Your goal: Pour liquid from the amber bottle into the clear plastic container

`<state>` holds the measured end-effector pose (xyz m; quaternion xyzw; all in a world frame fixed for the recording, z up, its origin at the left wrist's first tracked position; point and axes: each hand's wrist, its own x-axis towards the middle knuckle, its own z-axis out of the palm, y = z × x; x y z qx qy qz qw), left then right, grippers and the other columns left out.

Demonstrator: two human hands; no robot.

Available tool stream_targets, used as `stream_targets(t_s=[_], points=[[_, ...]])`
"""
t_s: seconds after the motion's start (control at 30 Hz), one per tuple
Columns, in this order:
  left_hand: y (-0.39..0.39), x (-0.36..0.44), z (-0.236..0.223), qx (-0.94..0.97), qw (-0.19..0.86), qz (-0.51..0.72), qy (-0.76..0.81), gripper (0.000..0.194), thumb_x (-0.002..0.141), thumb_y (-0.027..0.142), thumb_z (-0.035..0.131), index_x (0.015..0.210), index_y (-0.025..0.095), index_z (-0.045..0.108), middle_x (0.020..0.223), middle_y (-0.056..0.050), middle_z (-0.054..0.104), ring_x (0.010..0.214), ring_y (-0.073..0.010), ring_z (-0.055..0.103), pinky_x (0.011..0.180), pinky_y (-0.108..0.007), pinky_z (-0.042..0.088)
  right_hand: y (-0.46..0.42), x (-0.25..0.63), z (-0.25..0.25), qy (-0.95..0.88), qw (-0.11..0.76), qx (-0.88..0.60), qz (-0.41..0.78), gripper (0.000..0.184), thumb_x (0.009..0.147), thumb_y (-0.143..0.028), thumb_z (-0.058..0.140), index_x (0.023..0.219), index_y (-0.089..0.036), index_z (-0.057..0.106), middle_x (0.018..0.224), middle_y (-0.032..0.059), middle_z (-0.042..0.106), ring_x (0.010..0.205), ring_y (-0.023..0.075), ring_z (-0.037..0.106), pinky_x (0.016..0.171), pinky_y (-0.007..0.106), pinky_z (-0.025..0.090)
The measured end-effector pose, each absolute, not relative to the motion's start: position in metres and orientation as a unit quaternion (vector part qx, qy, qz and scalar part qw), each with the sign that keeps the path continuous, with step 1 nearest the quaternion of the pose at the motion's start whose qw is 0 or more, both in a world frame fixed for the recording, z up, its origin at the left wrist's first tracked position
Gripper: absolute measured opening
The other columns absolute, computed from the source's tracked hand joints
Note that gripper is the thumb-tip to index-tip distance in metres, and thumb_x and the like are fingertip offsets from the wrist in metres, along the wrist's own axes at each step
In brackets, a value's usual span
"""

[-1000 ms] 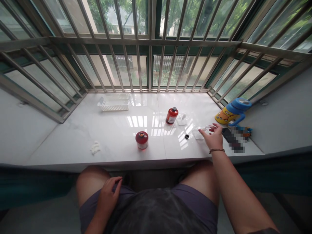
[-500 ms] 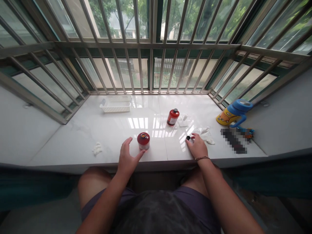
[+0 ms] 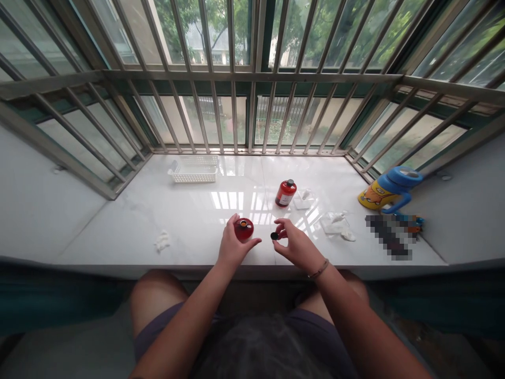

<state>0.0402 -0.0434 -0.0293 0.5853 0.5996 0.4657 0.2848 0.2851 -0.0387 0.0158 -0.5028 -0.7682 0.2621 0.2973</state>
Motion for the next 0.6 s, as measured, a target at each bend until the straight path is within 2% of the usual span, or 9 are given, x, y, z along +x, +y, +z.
stream_targets(t_s=[0.1, 0.2, 0.4, 0.6], points=[[-0.038, 0.042, -0.025, 0.612, 0.264, 0.454, 0.591, 0.092, 0.073, 0.047, 0.097, 0.148, 0.028, 0.048, 0.149, -0.012, 0.061, 0.138, -0.0336, 0.06, 0.118, -0.052, 0.05, -0.036, 0.262, 0.042, -0.801, 0.262, -0.484, 0.235, 0.054, 0.088, -0.019, 0.068, 0.138, -0.026, 0.048, 0.108, 0.0041, 0.07, 0.092, 0.0206, 0.074, 0.08, 0.034, 0.057], [-0.036, 0.042, -0.024, 0.642, 0.231, 0.434, 0.588, 0.074, 0.078, 0.035, 0.091, 0.142, 0.026, 0.053, 0.141, -0.011, 0.065, 0.131, -0.0325, 0.063, 0.114, -0.052, 0.052, -0.028, 0.245, 0.062, -0.828, 0.21, -0.474, 0.215, 0.055, 0.086, -0.012, 0.069, 0.138, -0.023, 0.05, 0.112, 0.0065, 0.072, 0.093, 0.0224, 0.073, 0.079, 0.033, 0.055], [-0.036, 0.046, -0.025, 0.665, 0.201, 0.424, 0.581, 0.072, 0.076, 0.024, 0.087, 0.139, 0.025, 0.052, 0.132, -0.01, 0.069, 0.121, -0.0319, 0.068, 0.107, -0.05, 0.056, -0.015, 0.22, 0.086, -0.841, 0.168, -0.479, 0.188, 0.05, 0.089, -0.01, 0.069, 0.136, -0.018, 0.051, 0.119, 0.013, 0.071, 0.096, 0.0255, 0.073, 0.076, 0.033, 0.052], [-0.035, 0.049, -0.022, 0.651, 0.199, 0.43, 0.593, 0.064, 0.078, 0.027, 0.083, 0.135, 0.024, 0.055, 0.129, -0.012, 0.071, 0.118, -0.033, 0.071, 0.102, -0.049, 0.058, -0.011, 0.207, 0.093, -0.851, 0.21, -0.43, 0.216, 0.053, 0.088, -0.008, 0.068, 0.137, -0.02, 0.051, 0.115, 0.0086, 0.072, 0.094, 0.0224, 0.071, 0.08, 0.033, 0.053]])
